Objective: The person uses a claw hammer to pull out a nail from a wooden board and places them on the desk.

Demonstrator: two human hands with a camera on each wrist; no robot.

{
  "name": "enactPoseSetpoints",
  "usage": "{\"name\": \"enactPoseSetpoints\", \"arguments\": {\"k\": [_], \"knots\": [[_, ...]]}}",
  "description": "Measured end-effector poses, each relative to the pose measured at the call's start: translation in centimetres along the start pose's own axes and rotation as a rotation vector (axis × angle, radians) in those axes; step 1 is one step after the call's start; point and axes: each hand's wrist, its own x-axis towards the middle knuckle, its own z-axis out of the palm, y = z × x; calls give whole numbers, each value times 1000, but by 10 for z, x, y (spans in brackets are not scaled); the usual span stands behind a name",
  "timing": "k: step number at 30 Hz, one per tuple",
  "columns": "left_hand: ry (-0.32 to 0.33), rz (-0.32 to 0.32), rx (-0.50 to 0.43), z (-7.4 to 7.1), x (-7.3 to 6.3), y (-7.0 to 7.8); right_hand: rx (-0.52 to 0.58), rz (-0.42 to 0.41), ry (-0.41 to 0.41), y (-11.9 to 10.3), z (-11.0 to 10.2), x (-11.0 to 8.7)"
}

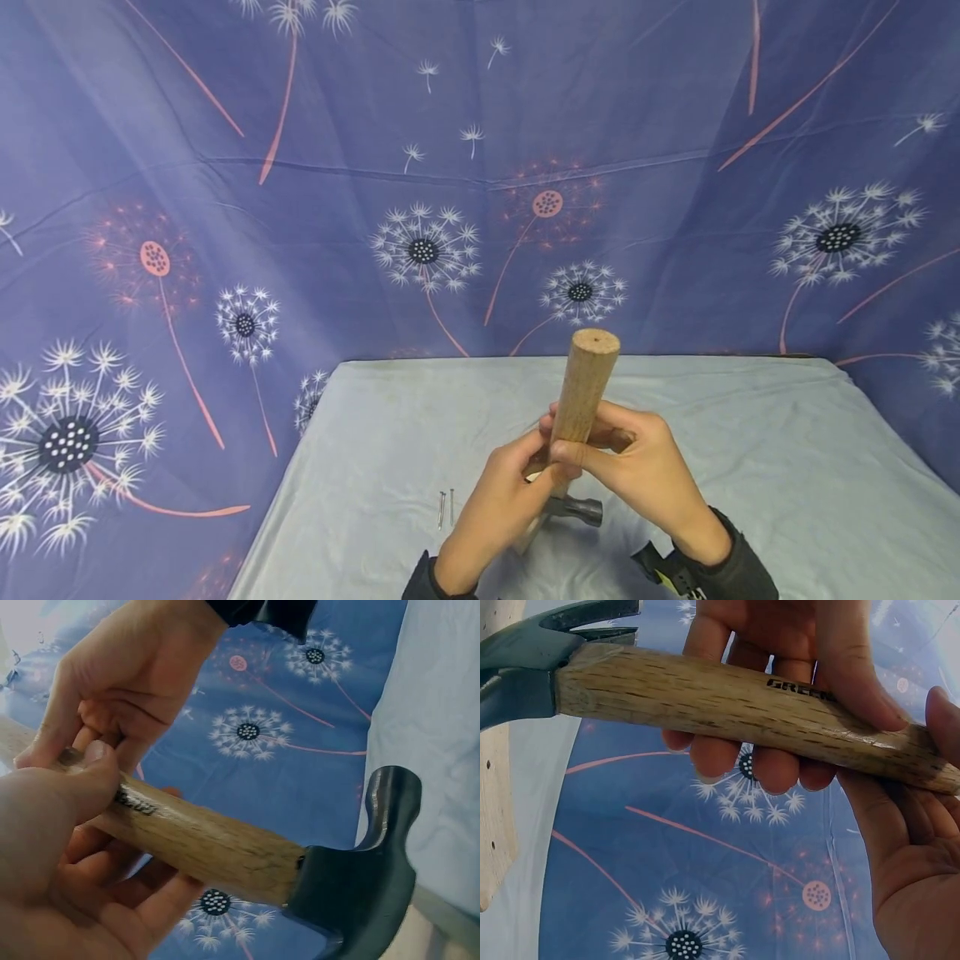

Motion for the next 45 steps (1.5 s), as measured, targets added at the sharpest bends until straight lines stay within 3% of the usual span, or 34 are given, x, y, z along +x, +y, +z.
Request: {"name": "enactPoseSetpoints", "arguments": {"k": [4,8,19,30,39,45], "knots": [[54,70,6,2,-1,-2,10,2,-12,-1,0,0],[77,98,-14,2,-2,-2,10,9,-11,-3,-1,-1],[50,-2,-19,-5,-6,2,-18,12,-43,-3,-2,1],[70,-3,2,-13,-15,4,-77,84,-79,-4,-2,2],[48,-58,22,-20,-20,6,-99,105,-96,-3,-2,1],[96,-105,30,-30,-25,2,-168,98,-84,3,-8,-3]]}}
